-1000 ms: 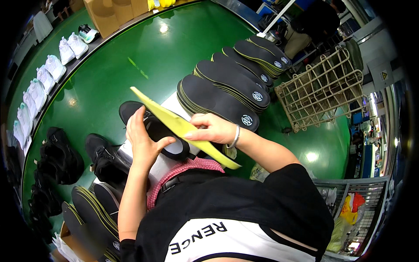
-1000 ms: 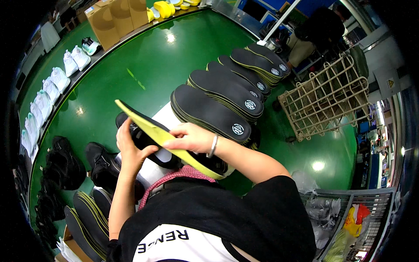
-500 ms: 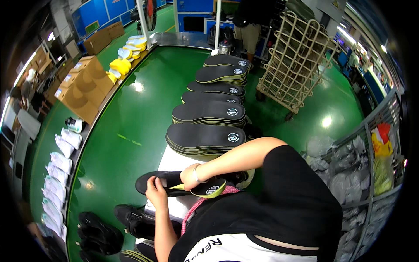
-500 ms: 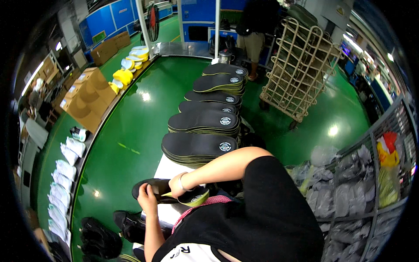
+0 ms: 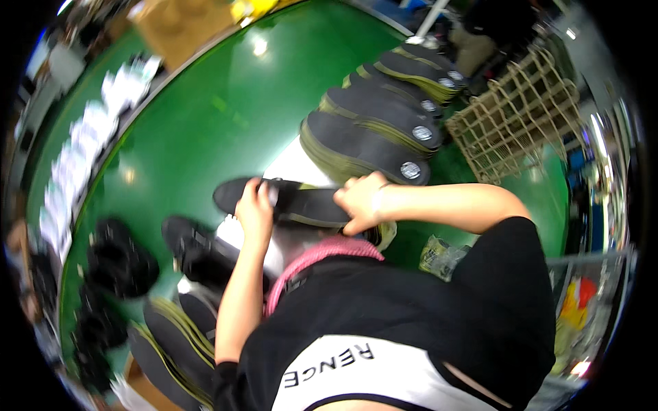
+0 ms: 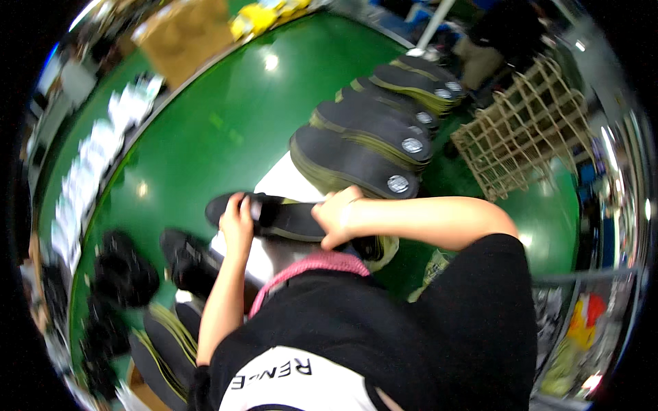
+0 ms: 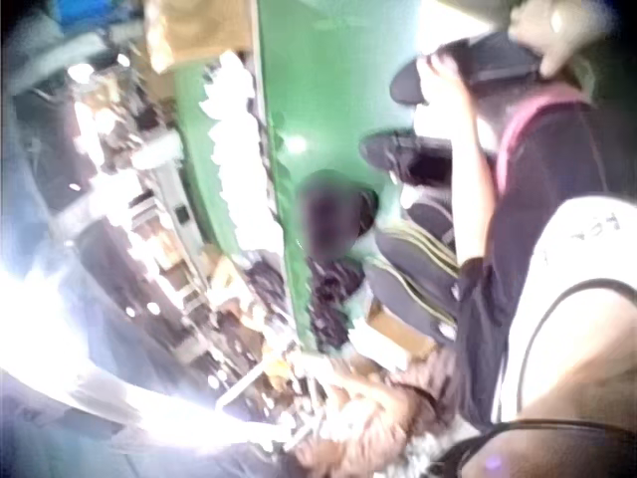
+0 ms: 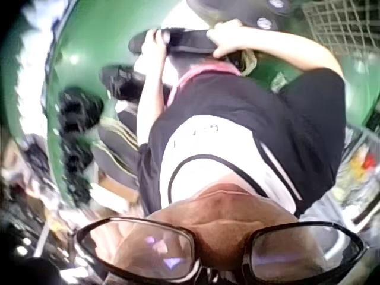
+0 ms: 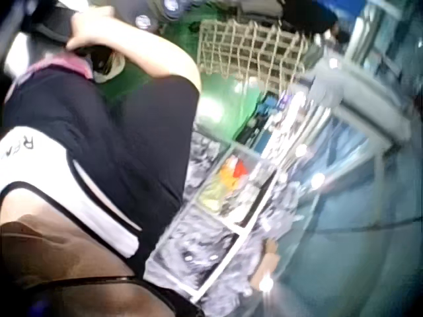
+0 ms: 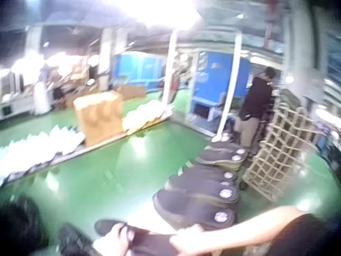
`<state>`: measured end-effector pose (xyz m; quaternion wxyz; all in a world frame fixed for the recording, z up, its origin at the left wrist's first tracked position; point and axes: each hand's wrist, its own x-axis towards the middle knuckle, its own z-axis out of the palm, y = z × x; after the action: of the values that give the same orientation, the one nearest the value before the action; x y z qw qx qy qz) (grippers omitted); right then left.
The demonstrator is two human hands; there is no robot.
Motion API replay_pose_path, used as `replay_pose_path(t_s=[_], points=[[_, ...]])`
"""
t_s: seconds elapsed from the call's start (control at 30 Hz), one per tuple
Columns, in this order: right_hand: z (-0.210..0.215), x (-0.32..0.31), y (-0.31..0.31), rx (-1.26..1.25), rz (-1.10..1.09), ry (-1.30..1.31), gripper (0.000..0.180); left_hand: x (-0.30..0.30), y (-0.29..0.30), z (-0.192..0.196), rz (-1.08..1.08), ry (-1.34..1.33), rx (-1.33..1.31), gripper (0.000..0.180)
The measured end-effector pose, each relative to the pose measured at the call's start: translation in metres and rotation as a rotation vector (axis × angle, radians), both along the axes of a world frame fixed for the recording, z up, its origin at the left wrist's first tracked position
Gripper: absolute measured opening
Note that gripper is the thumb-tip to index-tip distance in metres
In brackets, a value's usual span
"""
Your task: The person inserts yellow insoles into black shoes one by one, presses them down to secure them inside, and places the completed shoes on a green conveyor belt. They then walk to a large bag, retrieve a stack of insoles, and return them to the work table.
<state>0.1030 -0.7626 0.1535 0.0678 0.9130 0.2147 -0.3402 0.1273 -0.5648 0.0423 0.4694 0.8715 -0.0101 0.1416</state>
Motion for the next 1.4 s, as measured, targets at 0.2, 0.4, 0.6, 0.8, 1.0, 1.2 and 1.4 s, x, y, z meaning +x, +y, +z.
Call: replay_pose_path(t_s=[0.2,0.4,0.6,0.8,1.0,1.2,1.4], points=[[-0.009,0.001,0.005,0.084,0.147,-0.159,0.026,0.002,-0.006,-0.001,0.052,0.051,0.019,0.020],[-0.045,0.018,0.046,0.058,0.243,-0.215,0.021,-0.004,-0.003,0.002,0.073,0.127,-0.034,0.019],[-0.054,0.033,0.069,-0.078,0.326,-0.072,0.020,-0.006,-0.004,-0.003,0.091,0.106,-0.005,0.019],[-0.087,0.030,0.057,0.050,0.365,-0.195,0.018,-0.002,-0.006,-0.005,0.098,0.050,0.014,0.018],[-0.094,0.032,0.059,0.004,0.356,-0.119,0.018,-0.003,-0.004,-0.004,0.083,0.095,-0.037,0.017],[-0.097,0.069,0.062,-0.067,0.266,0.406,0.022,-0.004,-0.005,-0.004,0.059,0.059,-0.025,0.018],[-0.101,0.041,0.073,-0.214,0.354,-0.054,0.019,-0.003,-0.004,-0.004,0.088,0.078,-0.030,0.018]])
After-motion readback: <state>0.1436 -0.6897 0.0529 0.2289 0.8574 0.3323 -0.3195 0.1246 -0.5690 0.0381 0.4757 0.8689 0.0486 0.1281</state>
